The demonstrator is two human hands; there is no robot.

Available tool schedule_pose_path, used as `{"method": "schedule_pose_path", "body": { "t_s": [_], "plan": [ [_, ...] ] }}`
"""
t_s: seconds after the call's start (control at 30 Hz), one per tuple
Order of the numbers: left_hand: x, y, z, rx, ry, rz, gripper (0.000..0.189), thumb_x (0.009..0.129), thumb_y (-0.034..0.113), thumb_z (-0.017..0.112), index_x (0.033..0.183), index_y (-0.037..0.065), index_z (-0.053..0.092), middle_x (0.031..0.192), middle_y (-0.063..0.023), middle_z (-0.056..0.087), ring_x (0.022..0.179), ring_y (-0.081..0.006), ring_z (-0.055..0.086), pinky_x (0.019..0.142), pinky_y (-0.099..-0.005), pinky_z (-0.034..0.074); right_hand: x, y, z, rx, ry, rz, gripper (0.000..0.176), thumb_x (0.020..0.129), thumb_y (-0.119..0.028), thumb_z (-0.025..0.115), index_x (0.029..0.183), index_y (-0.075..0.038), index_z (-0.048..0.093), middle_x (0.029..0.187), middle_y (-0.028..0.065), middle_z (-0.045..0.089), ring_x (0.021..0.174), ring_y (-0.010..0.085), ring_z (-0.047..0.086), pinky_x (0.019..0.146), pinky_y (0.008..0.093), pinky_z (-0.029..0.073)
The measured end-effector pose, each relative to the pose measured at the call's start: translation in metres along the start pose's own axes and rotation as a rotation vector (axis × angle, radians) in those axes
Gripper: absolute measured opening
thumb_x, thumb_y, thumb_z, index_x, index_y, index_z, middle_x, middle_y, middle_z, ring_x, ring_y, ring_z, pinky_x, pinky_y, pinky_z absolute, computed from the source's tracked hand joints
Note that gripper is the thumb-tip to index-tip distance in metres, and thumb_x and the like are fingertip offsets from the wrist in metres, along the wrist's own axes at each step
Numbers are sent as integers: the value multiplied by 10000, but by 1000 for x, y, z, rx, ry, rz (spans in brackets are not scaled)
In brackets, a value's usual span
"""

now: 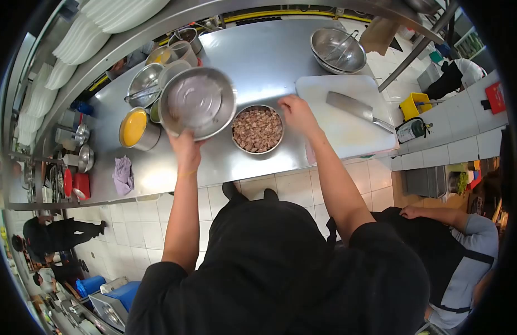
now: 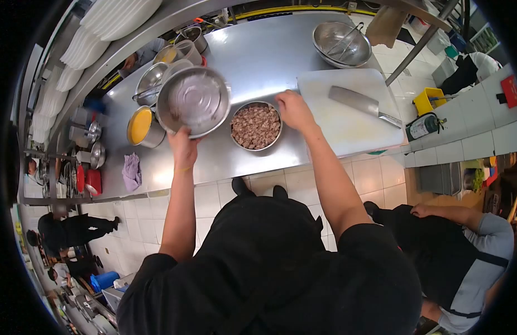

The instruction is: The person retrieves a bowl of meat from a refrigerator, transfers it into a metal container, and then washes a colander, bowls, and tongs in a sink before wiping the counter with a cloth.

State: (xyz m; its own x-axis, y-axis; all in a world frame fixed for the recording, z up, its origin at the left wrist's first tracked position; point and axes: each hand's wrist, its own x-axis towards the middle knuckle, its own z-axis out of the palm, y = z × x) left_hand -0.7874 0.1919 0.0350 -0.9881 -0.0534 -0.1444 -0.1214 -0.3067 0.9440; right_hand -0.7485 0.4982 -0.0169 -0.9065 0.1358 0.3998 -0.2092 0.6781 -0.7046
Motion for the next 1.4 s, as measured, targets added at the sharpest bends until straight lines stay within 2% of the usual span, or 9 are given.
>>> {"method": "schedule_pose_path", "body": {
  "t_s": [0.03,0.17,0.37,0.5,0.6,0.7,0.8,1.13,1.4],
  "plan": [
    [-6,0,-11,-98,-24,-35,554,787,-80,389,1329,0,313,1318,-192,421,1107,-396,539,711,-560,576,-3,23,2,-59,-91,38,180,799,-42,542,928,14,654,892,185,640,844,351,605,777,413,483],
    [-11,-35,-69,-241,51,-262,521,779,-82,351,1292,-118,271,1237,-284,449,1022,-477,555,784,-582,559,-11,28,0,67,-354,301,191,833,-77,540,960,11,652,896,189,663,819,324,628,757,384,492],
    [-19,-53,-98,-405,232,-448,429,837,-6,327,1219,-196,277,1179,-328,463,988,-500,557,827,-500,575,-31,9,15,155,-206,385,204,864,-133,519,950,-8,656,837,190,663,803,326,631,737,389,490],
    [-44,-49,-77,-422,246,-410,569,925,286,498,1312,-77,293,1136,-243,511,974,-401,581,825,-433,540,-33,-6,12,77,-259,317,236,875,-158,523,991,8,643,901,212,657,844,353,629,759,397,489],
    [-72,-48,-27,-140,406,-552,647,913,418,535,1348,-20,342,1255,-251,475,1087,-392,531,918,-435,459,-36,-24,22,10,-134,251,393,893,-245,520,1173,27,567,1149,232,600,1086,372,559,947,415,423],
    [-64,-82,0,748,-77,281,613,953,372,464,1397,-24,319,1429,-245,333,1282,-352,402,1059,-419,304,-57,-43,52,-205,-173,25,590,912,-294,479,1321,113,356,1317,309,441,1238,417,425,1046,465,317],
    [-23,-86,42,1279,-206,657,547,967,337,390,1380,-19,349,1448,-242,309,1357,-347,290,1108,-442,209,-60,-55,74,-418,-133,-82,639,907,-302,456,1345,139,303,1361,305,391,1295,410,360,1073,465,277],
    [1,-100,45,1513,-680,662,570,982,352,262,1409,-24,302,1487,-220,246,1385,-353,226,1131,-439,165,-62,-58,81,-600,-284,-113,622,839,-189,427,1353,138,303,1409,277,348,1344,377,306,1125,420,194],
    [2,-64,49,1029,-575,502,537,994,363,286,1363,-12,391,1473,-227,276,1346,-364,304,1106,-419,240,-48,-35,62,-74,-128,-9,534,887,-164,457,1347,88,356,1337,252,446,1255,351,422,1053,400,319]
  ]
}}
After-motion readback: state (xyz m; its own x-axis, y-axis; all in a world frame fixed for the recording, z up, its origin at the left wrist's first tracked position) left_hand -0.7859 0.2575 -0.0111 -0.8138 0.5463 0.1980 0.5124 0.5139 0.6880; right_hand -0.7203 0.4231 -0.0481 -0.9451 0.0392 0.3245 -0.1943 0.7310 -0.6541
